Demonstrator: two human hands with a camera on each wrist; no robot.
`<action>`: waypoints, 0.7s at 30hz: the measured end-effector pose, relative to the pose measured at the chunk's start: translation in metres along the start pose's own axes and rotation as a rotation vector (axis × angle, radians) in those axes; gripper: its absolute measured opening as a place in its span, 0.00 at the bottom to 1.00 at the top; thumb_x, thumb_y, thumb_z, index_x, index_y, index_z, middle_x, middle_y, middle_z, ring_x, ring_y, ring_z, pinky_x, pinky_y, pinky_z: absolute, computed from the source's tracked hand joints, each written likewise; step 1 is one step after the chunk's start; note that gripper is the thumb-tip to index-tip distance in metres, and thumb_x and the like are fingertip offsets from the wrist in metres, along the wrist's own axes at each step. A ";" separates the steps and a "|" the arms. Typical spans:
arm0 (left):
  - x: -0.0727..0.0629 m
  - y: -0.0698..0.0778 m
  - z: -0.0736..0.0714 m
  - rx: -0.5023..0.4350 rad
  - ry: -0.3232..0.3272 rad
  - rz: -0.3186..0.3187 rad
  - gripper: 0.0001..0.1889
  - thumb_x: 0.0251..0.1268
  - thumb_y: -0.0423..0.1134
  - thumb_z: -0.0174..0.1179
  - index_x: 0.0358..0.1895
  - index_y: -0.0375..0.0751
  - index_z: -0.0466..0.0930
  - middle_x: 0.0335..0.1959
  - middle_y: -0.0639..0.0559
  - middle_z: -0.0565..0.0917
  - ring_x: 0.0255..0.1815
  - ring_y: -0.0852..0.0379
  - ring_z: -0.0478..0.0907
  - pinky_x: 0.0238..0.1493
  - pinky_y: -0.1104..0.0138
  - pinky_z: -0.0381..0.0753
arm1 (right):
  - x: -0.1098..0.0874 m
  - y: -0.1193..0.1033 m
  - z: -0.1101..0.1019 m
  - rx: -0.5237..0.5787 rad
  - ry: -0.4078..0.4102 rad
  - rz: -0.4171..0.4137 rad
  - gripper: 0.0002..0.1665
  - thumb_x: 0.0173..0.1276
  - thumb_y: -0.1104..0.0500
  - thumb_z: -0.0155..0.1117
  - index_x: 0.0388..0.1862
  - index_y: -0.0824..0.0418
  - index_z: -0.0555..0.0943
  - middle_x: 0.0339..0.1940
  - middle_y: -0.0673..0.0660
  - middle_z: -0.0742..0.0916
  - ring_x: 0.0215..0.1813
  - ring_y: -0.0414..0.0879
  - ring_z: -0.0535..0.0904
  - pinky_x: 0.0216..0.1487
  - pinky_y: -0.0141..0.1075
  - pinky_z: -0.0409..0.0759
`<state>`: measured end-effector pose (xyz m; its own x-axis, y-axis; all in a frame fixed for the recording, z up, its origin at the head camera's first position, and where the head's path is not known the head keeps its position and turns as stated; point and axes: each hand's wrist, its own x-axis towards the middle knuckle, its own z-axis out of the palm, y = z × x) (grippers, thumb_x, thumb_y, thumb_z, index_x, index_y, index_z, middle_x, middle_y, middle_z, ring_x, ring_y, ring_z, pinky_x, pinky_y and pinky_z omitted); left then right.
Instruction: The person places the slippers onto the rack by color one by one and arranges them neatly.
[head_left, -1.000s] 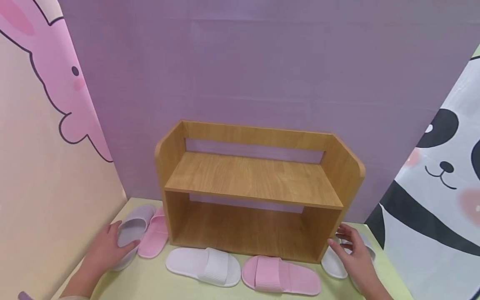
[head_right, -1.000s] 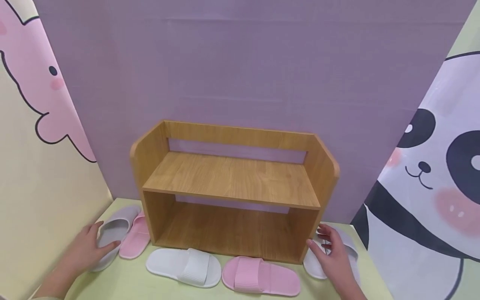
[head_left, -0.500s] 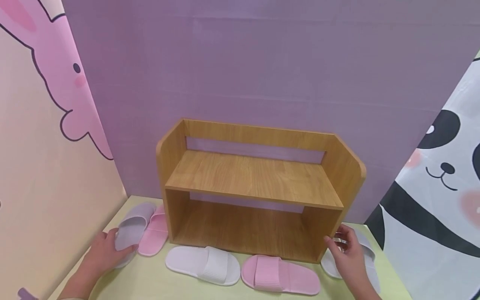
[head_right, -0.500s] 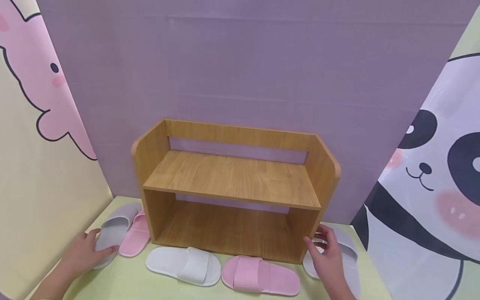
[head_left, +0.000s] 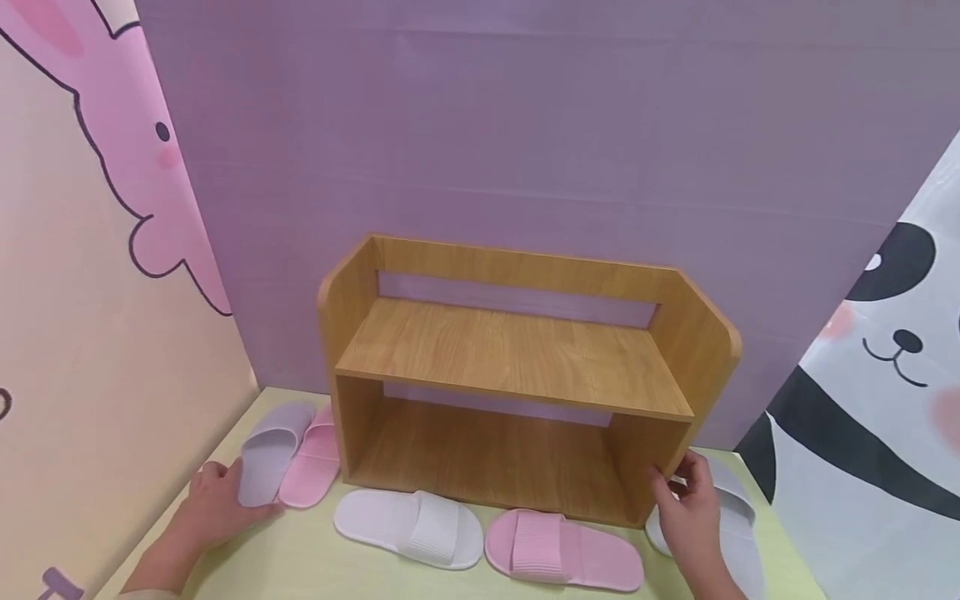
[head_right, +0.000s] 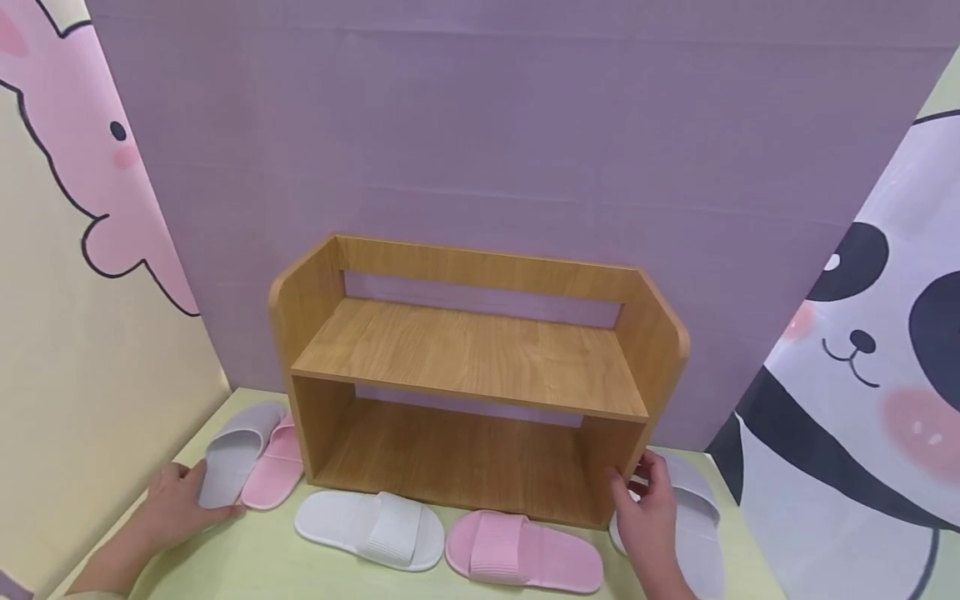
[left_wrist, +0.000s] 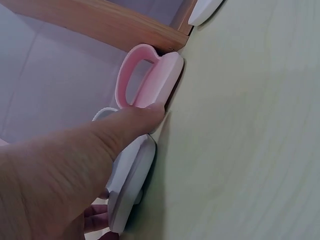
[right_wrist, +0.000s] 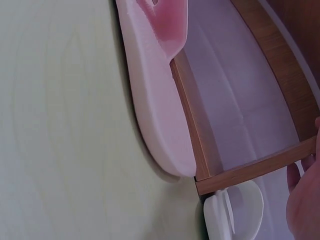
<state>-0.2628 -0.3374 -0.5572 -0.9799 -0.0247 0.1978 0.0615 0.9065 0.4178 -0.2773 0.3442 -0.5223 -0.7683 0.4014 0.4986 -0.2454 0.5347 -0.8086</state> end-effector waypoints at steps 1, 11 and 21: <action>0.000 -0.001 0.000 -0.002 -0.002 -0.004 0.59 0.56 0.67 0.79 0.72 0.18 0.66 0.49 0.28 0.69 0.52 0.32 0.70 0.38 0.52 0.78 | 0.000 0.000 0.001 -0.003 0.004 0.003 0.25 0.75 0.69 0.72 0.68 0.65 0.77 0.52 0.54 0.85 0.51 0.29 0.78 0.50 0.20 0.75; 0.000 -0.002 0.003 -0.022 0.023 -0.021 0.58 0.56 0.66 0.79 0.72 0.18 0.68 0.46 0.28 0.68 0.52 0.31 0.68 0.40 0.50 0.78 | -0.005 0.002 0.002 0.009 0.038 0.006 0.24 0.76 0.69 0.72 0.68 0.64 0.79 0.49 0.49 0.86 0.50 0.30 0.79 0.49 0.18 0.75; 0.001 -0.001 0.002 -0.018 0.058 -0.047 0.53 0.57 0.66 0.79 0.66 0.17 0.74 0.45 0.26 0.74 0.49 0.33 0.74 0.37 0.49 0.78 | -0.009 0.005 -0.003 0.021 0.032 -0.015 0.27 0.73 0.72 0.75 0.69 0.65 0.83 0.56 0.56 0.88 0.51 0.26 0.80 0.50 0.16 0.77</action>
<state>-0.2640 -0.3374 -0.5591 -0.9692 -0.0920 0.2284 0.0197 0.8958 0.4440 -0.2697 0.3453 -0.5295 -0.7453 0.4172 0.5202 -0.2691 0.5255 -0.8071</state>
